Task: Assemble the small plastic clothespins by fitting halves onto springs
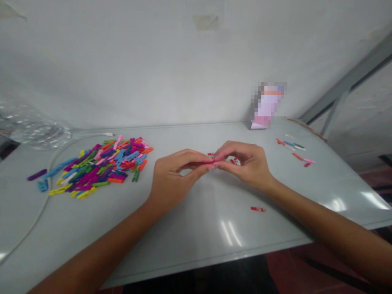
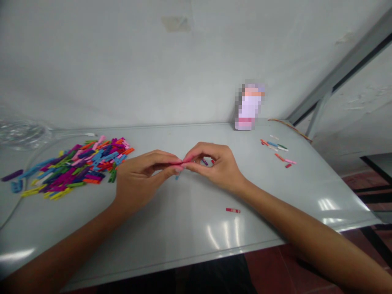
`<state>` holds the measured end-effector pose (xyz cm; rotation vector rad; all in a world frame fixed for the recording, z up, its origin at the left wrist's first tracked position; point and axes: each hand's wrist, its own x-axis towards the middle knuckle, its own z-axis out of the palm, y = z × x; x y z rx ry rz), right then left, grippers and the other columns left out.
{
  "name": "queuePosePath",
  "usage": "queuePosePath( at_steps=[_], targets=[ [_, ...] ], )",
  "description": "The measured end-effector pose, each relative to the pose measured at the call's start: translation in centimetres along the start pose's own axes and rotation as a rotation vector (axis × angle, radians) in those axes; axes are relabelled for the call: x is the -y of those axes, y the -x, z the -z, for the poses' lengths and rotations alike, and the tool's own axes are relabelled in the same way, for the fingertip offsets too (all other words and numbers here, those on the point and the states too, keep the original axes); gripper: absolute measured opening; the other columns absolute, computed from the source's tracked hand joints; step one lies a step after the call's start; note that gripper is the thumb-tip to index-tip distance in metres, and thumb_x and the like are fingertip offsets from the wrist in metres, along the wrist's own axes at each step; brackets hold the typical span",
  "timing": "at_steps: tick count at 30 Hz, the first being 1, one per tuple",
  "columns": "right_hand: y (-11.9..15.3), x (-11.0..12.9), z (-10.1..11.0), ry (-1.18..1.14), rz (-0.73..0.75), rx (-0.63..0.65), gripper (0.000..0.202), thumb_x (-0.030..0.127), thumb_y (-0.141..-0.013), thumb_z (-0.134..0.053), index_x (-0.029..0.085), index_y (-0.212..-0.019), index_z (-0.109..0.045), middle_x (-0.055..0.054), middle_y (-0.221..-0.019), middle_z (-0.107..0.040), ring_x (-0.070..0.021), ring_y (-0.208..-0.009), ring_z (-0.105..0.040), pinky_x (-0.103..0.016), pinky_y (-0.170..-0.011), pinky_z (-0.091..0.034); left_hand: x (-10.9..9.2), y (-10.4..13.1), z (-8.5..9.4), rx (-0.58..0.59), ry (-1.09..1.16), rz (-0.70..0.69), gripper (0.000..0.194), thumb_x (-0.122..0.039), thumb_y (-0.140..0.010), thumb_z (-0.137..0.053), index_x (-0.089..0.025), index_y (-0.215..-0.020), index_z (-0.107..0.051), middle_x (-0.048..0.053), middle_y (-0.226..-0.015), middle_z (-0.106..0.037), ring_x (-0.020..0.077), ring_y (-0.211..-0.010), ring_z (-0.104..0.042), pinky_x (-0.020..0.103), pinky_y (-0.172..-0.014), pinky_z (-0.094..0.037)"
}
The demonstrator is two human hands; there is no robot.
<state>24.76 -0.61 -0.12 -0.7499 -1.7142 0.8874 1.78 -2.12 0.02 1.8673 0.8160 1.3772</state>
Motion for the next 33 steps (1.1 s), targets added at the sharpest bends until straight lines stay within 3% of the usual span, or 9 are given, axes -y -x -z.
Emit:
queuePosePath(
  at_steps=[5, 9, 11, 15, 17, 20, 23, 26, 33],
  targets=[
    [-0.4, -0.2, 0.4, 0.005, -0.023, 0.021, 0.020, 0.041, -0.091, -0.097, 0.023, -0.093, -0.088, -0.004, -0.087, -0.084, -0.0182, -0.078, -0.076, -0.032, -0.072, -0.059, 0.0, 0.1, -0.2, 0.004, 0.070, 0.093, 0.013, -0.016, -0.096, -0.087, -0.026, -0.104, -0.088, 0.000, -0.103, -0.087, 0.0152, -0.085, -0.083, 0.026, -0.078, -0.071],
    [-1.4, -0.1, 2.7, 0.206, -0.021, 0.097, 0.019, 0.039, -0.097, -0.090, 0.021, -0.095, -0.087, -0.004, -0.089, -0.084, -0.0173, -0.078, -0.074, -0.031, -0.074, -0.058, -0.1, -0.2, 0.0, -0.087, 0.101, 0.238, 0.002, -0.020, -0.096, -0.085, -0.021, -0.097, -0.084, 0.000, -0.086, -0.084, 0.0147, -0.074, -0.082, 0.024, -0.073, -0.070],
    [-2.1, 0.1, 4.4, 0.359, -0.011, 0.212, 0.015, 0.035, -0.099, -0.087, 0.020, -0.096, -0.088, -0.004, -0.088, -0.084, -0.0163, -0.076, -0.072, -0.030, -0.073, -0.055, -0.3, -0.5, 0.2, -0.127, 0.072, 0.266, 0.003, -0.022, -0.095, -0.085, -0.020, -0.094, -0.082, 0.001, -0.084, -0.084, 0.0152, -0.073, -0.082, 0.024, -0.073, -0.070],
    [-2.9, 0.6, 7.3, 0.675, -0.133, 0.533, 0.013, 0.031, -0.099, -0.081, 0.021, -0.094, -0.088, -0.004, -0.090, -0.084, -0.0178, -0.077, -0.072, -0.032, -0.076, -0.050, -0.3, -0.8, 0.6, -0.134, 0.051, 0.274, 0.008, -0.025, -0.093, -0.085, -0.018, -0.092, -0.081, 0.002, -0.083, -0.084, 0.0159, -0.074, -0.082, 0.024, -0.076, -0.071],
    [-3.0, 0.8, 7.8, 0.766, -0.213, 0.660, 0.012, 0.034, -0.097, -0.084, 0.023, -0.097, -0.088, -0.004, -0.094, -0.085, -0.0200, -0.082, -0.074, -0.033, -0.079, -0.050, -0.1, -0.8, 0.6, -0.117, 0.067, 0.291, 0.009, -0.026, -0.093, -0.086, -0.018, -0.094, -0.081, 0.003, -0.084, -0.084, 0.0168, -0.074, -0.082, 0.026, -0.074, -0.071],
    [-2.9, 0.8, 7.5, 0.814, -0.280, 0.742, 0.017, 0.036, -0.095, -0.087, 0.023, -0.106, -0.088, -0.006, -0.104, -0.085, -0.0239, -0.092, -0.076, -0.036, -0.084, -0.052, 0.1, -0.7, 0.4, -0.103, 0.096, 0.327, 0.013, -0.029, -0.093, -0.087, -0.019, -0.098, -0.081, 0.004, -0.090, -0.085, 0.0187, -0.079, -0.083, 0.026, -0.069, -0.071],
    [-2.8, 0.6, 7.1, 0.816, -0.264, 0.774, 0.014, 0.030, -0.097, -0.084, 0.023, -0.108, -0.087, -0.007, -0.110, -0.085, -0.0266, -0.099, -0.077, -0.038, -0.090, -0.053, 0.3, -0.7, 0.2, -0.098, 0.116, 0.361, 0.017, -0.032, -0.094, -0.087, -0.019, -0.102, -0.080, 0.006, -0.092, -0.086, 0.0212, -0.083, -0.085, 0.028, -0.068, -0.072],
    [-2.8, 0.5, 6.9, 0.783, -0.204, 0.757, 0.012, 0.021, -0.095, -0.081, 0.024, -0.105, -0.087, -0.007, -0.108, -0.084, -0.0260, -0.099, -0.077, -0.037, -0.091, -0.053, 0.2, -0.7, 0.2, -0.092, 0.132, 0.385, 0.017, -0.032, -0.093, -0.088, -0.019, -0.100, -0.079, 0.004, -0.086, -0.086, 0.0212, -0.076, -0.085, 0.028, -0.065, -0.071],
    [-2.5, 1.3, 5.3, 0.446, -0.088, 0.477, 0.011, 0.026, -0.093, -0.082, 0.022, -0.103, -0.086, -0.003, -0.095, -0.077, -0.0156, -0.078, -0.067, -0.030, -0.076, -0.052, 0.5, -0.6, 0.5, -0.002, 0.030, 0.307, 0.011, -0.025, -0.094, -0.087, -0.020, -0.104, -0.089, 0.004, -0.090, -0.086, 0.0148, -0.069, -0.080, 0.024, -0.069, -0.070]
  ],
)
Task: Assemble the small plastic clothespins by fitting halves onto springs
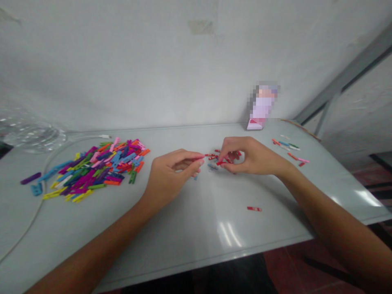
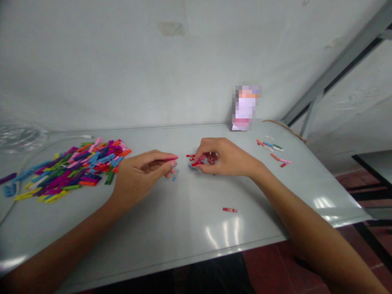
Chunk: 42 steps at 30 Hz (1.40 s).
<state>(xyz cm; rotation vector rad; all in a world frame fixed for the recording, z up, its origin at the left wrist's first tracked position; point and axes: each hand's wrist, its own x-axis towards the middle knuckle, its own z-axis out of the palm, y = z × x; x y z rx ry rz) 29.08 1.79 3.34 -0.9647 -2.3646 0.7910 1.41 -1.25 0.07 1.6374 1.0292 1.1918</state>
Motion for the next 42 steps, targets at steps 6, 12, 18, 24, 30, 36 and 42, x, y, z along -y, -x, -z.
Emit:
queuePosePath(
  at_steps=[6, 12, 18, 24, 30, 36, 42],
  targets=[
    [0.0, 0.7, -2.4, -0.478, -0.132, -0.137, 0.011, 0.024, -0.092, -0.084, 0.018, -0.097, -0.077, 0.001, -0.074, -0.073, -0.0123, -0.066, -0.066, -0.026, -0.064, -0.053, 0.4, 0.2, -0.3, -0.003, 0.032, -0.065, 0.016, -0.022, -0.096, -0.085, -0.022, -0.111, -0.090, 0.004, -0.092, -0.087, 0.0156, -0.071, -0.081, 0.025, -0.067, -0.071],
    [-0.4, 0.5, -3.7, -0.771, -0.111, -0.206, 0.025, 0.028, -0.088, -0.094, 0.017, -0.098, -0.074, -0.005, -0.083, -0.085, -0.0169, -0.074, -0.082, -0.027, -0.068, -0.066, 0.0, 0.7, -0.3, -0.081, -0.007, -0.078, 0.012, -0.024, -0.092, -0.091, -0.023, -0.103, -0.090, 0.001, -0.087, -0.088, 0.0177, -0.070, -0.084, 0.026, -0.068, -0.072],
    [-0.2, 1.4, -4.0, -0.723, -0.111, -0.278, 0.028, 0.038, -0.093, -0.095, 0.017, -0.103, -0.082, -0.008, -0.088, -0.088, -0.0205, -0.084, -0.087, -0.030, -0.078, -0.071, -0.2, 0.9, -0.2, -0.071, -0.043, -0.150, 0.010, -0.020, -0.095, -0.088, -0.025, -0.104, -0.090, 0.000, -0.090, -0.088, 0.0153, -0.071, -0.083, 0.024, -0.068, -0.071],
    [0.2, 1.8, -3.8, -0.468, -0.015, -0.311, 0.019, 0.035, -0.100, -0.088, 0.019, -0.108, -0.088, -0.008, -0.095, -0.090, -0.0224, -0.088, -0.088, -0.033, -0.080, -0.071, -0.4, 0.7, -0.1, -0.103, -0.063, -0.121, 0.006, -0.025, -0.094, -0.090, -0.025, -0.100, -0.090, 0.000, -0.085, -0.087, 0.0172, -0.067, -0.081, 0.027, -0.064, -0.071],
    [0.3, 1.6, -3.7, -0.194, 0.104, -0.344, 0.012, 0.030, -0.103, -0.083, 0.023, -0.111, -0.089, -0.005, -0.095, -0.090, -0.0200, -0.083, -0.086, -0.030, -0.073, -0.065, -0.1, 0.7, 0.4, -0.028, -0.072, -0.187, 0.010, -0.023, -0.097, -0.086, -0.030, -0.102, -0.091, 0.000, -0.092, -0.087, 0.0162, -0.071, -0.081, 0.027, -0.066, -0.070],
    [0.3, 2.0, -4.3, -0.076, 0.075, -0.385, 0.013, 0.029, -0.103, -0.084, 0.027, -0.115, -0.089, -0.003, -0.102, -0.090, -0.0175, -0.082, -0.083, -0.027, -0.070, -0.060, -0.1, 0.5, 0.4, -0.021, -0.065, -0.166, 0.006, -0.026, -0.094, -0.090, -0.029, -0.099, -0.092, 0.002, -0.095, -0.087, 0.0144, -0.066, -0.075, 0.026, -0.063, -0.068],
    [0.3, 1.9, -5.0, -0.094, 0.069, -0.442, 0.010, 0.030, -0.102, -0.086, 0.027, -0.111, -0.089, -0.002, -0.095, -0.089, -0.0160, -0.075, -0.079, -0.028, -0.073, -0.062, 0.1, 0.3, 0.5, -0.012, 0.012, -0.117, 0.007, -0.027, -0.092, -0.092, -0.028, -0.099, -0.092, 0.003, -0.094, -0.086, 0.0147, -0.068, -0.075, 0.026, -0.065, -0.068]
  ],
)
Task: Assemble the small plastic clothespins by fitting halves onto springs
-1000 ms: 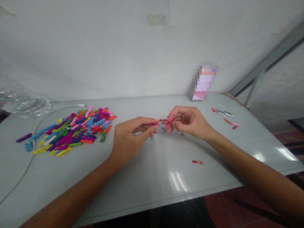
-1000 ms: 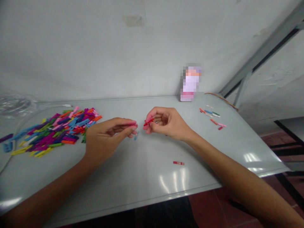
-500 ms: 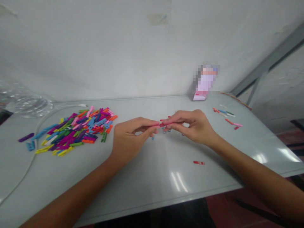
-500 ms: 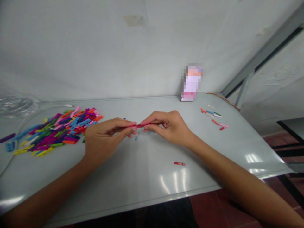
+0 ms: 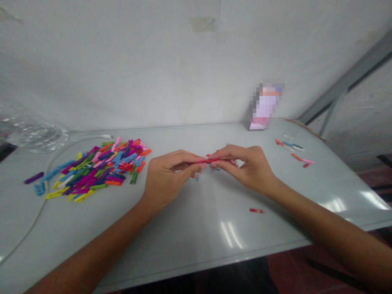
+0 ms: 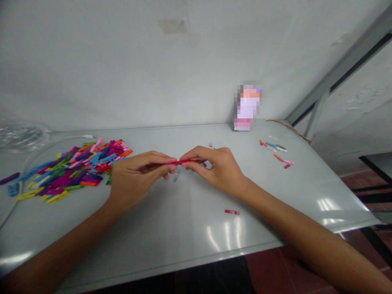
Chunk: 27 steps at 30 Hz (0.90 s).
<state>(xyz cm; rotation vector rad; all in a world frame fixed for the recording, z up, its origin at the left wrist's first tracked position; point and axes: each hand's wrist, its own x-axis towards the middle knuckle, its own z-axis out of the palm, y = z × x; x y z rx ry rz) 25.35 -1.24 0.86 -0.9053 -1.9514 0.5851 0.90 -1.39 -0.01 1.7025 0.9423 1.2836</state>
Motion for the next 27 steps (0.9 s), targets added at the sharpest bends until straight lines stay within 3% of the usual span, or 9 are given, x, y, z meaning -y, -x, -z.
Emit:
queuePosePath(
  at_steps=[9, 19, 22, 27],
  targets=[
    [0.1, 0.0, -0.5, -0.182, -0.143, 0.000, 0.014, 0.038, -0.098, -0.090, 0.025, -0.103, -0.091, -0.004, -0.091, -0.088, -0.0198, -0.079, -0.081, -0.032, -0.077, -0.068, 0.3, -0.2, 0.0, 0.038, 0.082, 0.105, 0.016, -0.038, -0.087, -0.099, -0.027, -0.095, -0.090, 0.005, -0.087, -0.085, 0.0191, -0.068, -0.077, 0.032, -0.063, -0.070],
    [0.2, 0.0, -1.2, -0.385, -0.286, -0.015, 0.021, 0.044, -0.089, -0.098, 0.024, -0.094, -0.093, -0.004, -0.082, -0.088, -0.0212, -0.075, -0.084, -0.034, -0.077, -0.072, -0.3, -0.6, 0.4, 0.136, 0.133, 0.128, 0.008, -0.033, -0.088, -0.098, -0.031, -0.094, -0.093, 0.005, -0.089, -0.086, 0.0195, -0.071, -0.077, 0.033, -0.068, -0.069],
    [0.4, -0.1, -1.4, -0.355, -0.263, -0.013, 0.016, 0.040, -0.090, -0.097, 0.025, -0.094, -0.093, -0.003, -0.082, -0.088, -0.0210, -0.075, -0.084, -0.033, -0.077, -0.071, 0.0, -0.5, 0.3, 0.135, 0.138, 0.150, 0.010, -0.034, -0.087, -0.099, -0.029, -0.093, -0.093, 0.006, -0.087, -0.086, 0.0198, -0.070, -0.076, 0.033, -0.067, -0.069],
    [0.6, -0.1, -1.4, -0.127, -0.102, -0.064, 0.005, 0.027, -0.094, -0.094, 0.030, -0.098, -0.094, 0.000, -0.088, -0.090, -0.0194, -0.077, -0.084, -0.029, -0.076, -0.067, 0.2, -0.4, 0.2, 0.119, 0.171, 0.169, 0.008, -0.026, -0.086, -0.098, -0.027, -0.089, -0.091, 0.005, -0.086, -0.085, 0.0184, -0.071, -0.077, 0.029, -0.067, -0.067]
  ],
)
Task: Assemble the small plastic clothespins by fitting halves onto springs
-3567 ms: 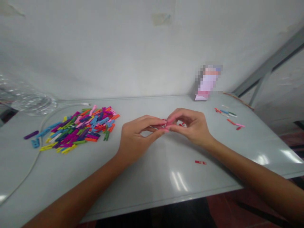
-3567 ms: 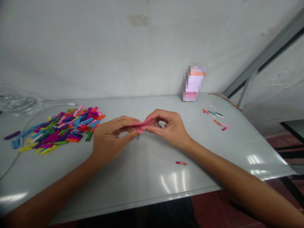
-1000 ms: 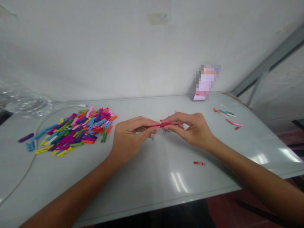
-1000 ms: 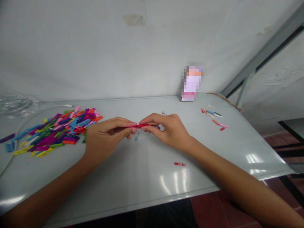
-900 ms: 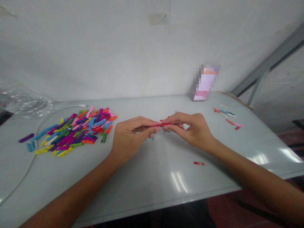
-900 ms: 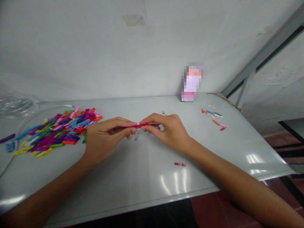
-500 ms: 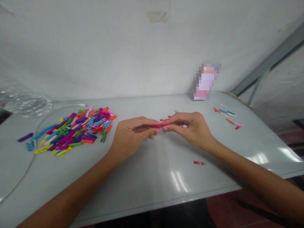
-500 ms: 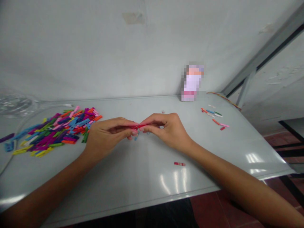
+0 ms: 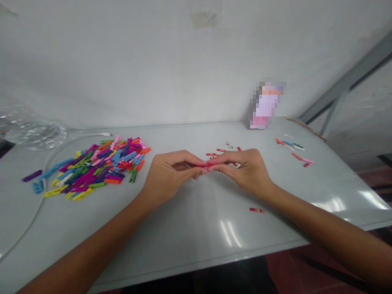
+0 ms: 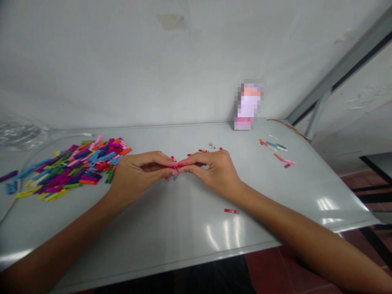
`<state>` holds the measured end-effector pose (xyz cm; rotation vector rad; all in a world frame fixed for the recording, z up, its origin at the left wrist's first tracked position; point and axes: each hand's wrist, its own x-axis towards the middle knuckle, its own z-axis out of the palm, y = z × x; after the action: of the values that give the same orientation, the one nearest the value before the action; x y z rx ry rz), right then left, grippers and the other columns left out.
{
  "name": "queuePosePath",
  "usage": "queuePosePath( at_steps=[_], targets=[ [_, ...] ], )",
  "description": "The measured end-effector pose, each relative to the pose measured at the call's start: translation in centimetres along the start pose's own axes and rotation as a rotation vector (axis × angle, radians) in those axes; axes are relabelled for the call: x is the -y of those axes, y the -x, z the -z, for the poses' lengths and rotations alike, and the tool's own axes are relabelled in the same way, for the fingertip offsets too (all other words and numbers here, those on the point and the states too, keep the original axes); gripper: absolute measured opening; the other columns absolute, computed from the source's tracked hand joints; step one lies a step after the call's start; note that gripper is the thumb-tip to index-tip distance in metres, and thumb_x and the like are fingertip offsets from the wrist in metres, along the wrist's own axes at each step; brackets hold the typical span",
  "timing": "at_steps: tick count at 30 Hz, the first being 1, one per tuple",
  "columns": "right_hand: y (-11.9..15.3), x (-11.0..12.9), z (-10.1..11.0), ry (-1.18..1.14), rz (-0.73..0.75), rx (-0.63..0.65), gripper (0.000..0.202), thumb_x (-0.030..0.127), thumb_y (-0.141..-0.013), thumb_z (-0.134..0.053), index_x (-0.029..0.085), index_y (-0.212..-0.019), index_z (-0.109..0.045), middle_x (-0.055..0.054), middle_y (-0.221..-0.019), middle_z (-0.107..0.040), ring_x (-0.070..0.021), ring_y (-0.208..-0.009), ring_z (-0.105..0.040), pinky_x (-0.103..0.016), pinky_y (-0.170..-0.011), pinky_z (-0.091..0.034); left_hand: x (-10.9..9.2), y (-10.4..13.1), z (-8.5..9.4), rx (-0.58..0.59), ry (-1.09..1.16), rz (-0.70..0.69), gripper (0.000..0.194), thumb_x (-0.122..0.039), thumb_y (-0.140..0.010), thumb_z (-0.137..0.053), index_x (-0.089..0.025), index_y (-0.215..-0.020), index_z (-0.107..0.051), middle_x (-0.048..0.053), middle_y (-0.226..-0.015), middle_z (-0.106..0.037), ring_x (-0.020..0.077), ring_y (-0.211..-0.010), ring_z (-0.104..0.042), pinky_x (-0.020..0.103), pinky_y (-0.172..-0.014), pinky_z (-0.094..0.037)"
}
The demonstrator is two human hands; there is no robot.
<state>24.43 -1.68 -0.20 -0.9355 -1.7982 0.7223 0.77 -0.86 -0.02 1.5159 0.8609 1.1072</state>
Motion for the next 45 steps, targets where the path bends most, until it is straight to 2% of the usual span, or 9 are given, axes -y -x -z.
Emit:
queuePosePath(
  at_steps=[6, 12, 18, 25, 30, 40, 45],
  targets=[
    [-0.1, 0.0, 0.7, 0.151, 0.132, 0.037, 0.012, 0.024, -0.098, -0.090, 0.032, -0.105, -0.094, 0.002, -0.095, -0.091, -0.0179, -0.078, -0.086, -0.025, -0.075, -0.066, 0.1, 0.1, 0.1, -0.009, 0.011, 0.059, 0.009, -0.017, -0.084, -0.096, -0.022, -0.088, -0.089, 0.004, -0.085, -0.085, 0.0159, -0.071, -0.077, 0.024, -0.067, -0.065],
    [-0.2, 0.2, 0.8, 0.242, 0.282, 0.013, 0.011, 0.024, -0.102, -0.085, 0.028, -0.110, -0.091, 0.000, -0.100, -0.091, -0.0186, -0.084, -0.088, -0.025, -0.076, -0.068, -0.2, 0.0, 0.0, -0.029, 0.004, 0.070, 0.012, -0.022, -0.082, -0.098, -0.020, -0.089, -0.089, 0.005, -0.083, -0.085, 0.0151, -0.069, -0.076, 0.023, -0.065, -0.065],
    [-0.1, 0.2, 0.9, 0.278, 0.361, 0.058, 0.009, 0.023, -0.103, -0.082, 0.025, -0.111, -0.085, -0.002, -0.102, -0.090, -0.0182, -0.088, -0.087, -0.027, -0.083, -0.069, -0.9, -0.1, -0.3, -0.028, 0.015, 0.109, 0.015, -0.026, -0.081, -0.097, -0.018, -0.089, -0.087, 0.004, -0.079, -0.084, 0.0162, -0.068, -0.076, 0.025, -0.065, -0.066],
    [-0.2, 0.1, 1.3, 0.364, 0.472, 0.070, 0.007, 0.022, -0.106, -0.079, 0.022, -0.113, -0.082, -0.004, -0.102, -0.089, -0.0186, -0.091, -0.085, -0.028, -0.086, -0.067, -1.3, -0.1, -0.4, 0.059, 0.096, 0.217, 0.016, -0.029, -0.089, -0.092, -0.016, -0.095, -0.086, 0.004, -0.077, -0.084, 0.0177, -0.068, -0.080, 0.026, -0.066, -0.069],
    [-0.5, 0.2, 1.6, 0.487, 0.544, 0.103, 0.009, 0.024, -0.110, -0.075, 0.023, -0.113, -0.083, -0.005, -0.105, -0.089, -0.0195, -0.091, -0.085, -0.029, -0.084, -0.067, -1.3, -0.1, -0.3, 0.076, 0.118, 0.249, 0.018, -0.030, -0.088, -0.094, -0.016, -0.096, -0.085, 0.004, -0.076, -0.085, 0.0177, -0.068, -0.081, 0.026, -0.068, -0.070],
    [-0.7, 0.2, 1.5, 0.348, 0.527, 0.086, 0.015, 0.021, -0.107, -0.079, 0.021, -0.122, -0.082, -0.006, -0.108, -0.089, -0.0198, -0.098, -0.086, -0.030, -0.091, -0.068, -1.7, 0.1, -0.5, 0.033, 0.067, 0.194, 0.010, -0.025, -0.091, -0.088, -0.016, -0.093, -0.084, 0.002, -0.073, -0.082, 0.0153, -0.066, -0.078, 0.023, -0.066, -0.067],
    [-0.9, -0.1, 1.6, 0.304, 0.511, 0.129, 0.011, 0.020, -0.108, -0.077, 0.022, -0.117, -0.082, -0.006, -0.107, -0.089, -0.0193, -0.096, -0.085, -0.031, -0.090, -0.069, -1.1, 0.0, -0.1, 0.064, 0.099, 0.221, 0.012, -0.028, -0.092, -0.089, -0.017, -0.094, -0.084, 0.002, -0.075, -0.082, 0.0153, -0.067, -0.078, 0.024, -0.068, -0.067]
  ],
)
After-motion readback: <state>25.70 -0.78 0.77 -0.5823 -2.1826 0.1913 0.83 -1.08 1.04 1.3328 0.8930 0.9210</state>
